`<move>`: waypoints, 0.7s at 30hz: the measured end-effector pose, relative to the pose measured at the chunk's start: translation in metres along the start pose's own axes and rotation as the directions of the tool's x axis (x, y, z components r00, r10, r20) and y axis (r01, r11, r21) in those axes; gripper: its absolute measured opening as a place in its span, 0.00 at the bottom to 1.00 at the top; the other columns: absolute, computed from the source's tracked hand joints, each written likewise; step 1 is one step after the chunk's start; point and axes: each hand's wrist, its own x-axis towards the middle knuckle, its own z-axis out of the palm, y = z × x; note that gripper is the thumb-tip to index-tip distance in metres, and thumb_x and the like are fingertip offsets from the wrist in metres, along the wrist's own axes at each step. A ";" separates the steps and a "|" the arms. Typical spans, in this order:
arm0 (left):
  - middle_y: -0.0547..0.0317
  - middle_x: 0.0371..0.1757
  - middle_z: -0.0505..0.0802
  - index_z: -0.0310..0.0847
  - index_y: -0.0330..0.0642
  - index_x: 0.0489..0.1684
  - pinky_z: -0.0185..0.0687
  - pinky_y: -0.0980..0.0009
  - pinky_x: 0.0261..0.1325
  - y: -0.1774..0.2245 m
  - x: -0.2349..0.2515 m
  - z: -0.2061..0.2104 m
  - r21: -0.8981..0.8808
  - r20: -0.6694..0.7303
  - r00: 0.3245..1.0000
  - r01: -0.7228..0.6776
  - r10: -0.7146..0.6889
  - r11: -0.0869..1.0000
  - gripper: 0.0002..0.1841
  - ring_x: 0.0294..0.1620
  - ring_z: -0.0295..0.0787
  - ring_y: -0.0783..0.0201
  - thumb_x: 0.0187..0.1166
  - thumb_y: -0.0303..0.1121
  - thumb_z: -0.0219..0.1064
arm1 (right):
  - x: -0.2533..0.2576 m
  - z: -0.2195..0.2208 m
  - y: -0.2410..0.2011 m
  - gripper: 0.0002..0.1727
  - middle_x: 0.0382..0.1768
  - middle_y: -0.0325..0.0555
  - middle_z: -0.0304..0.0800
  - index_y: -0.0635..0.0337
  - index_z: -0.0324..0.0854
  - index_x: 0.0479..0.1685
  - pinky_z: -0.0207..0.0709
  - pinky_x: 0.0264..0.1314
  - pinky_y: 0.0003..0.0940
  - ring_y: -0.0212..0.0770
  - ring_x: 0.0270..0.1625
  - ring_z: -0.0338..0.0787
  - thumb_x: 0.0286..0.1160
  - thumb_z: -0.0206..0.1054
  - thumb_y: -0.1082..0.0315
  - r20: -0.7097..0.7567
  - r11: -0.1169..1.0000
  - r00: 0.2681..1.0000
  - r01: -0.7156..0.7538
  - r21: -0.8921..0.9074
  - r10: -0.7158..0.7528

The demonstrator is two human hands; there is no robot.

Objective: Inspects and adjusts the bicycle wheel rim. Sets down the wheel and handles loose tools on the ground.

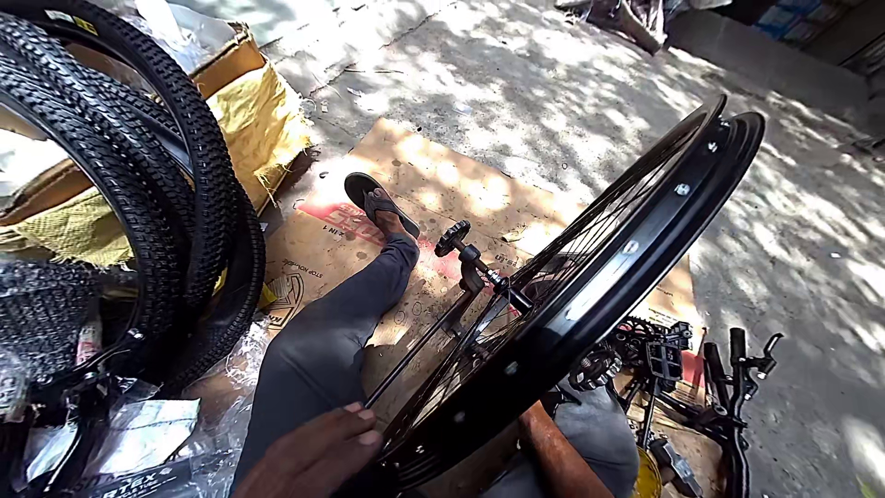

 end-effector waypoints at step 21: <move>0.51 0.42 0.97 0.92 0.43 0.48 0.91 0.60 0.45 -0.031 -0.033 0.030 0.333 0.204 0.943 0.186 -0.264 0.924 0.18 0.43 0.96 0.58 0.78 0.49 0.74 | -0.023 -0.012 -0.013 0.26 0.79 0.62 0.76 0.63 0.74 0.80 0.55 0.88 0.58 0.61 0.85 0.70 0.87 0.59 0.60 0.047 0.999 0.998 -0.032 0.013 0.031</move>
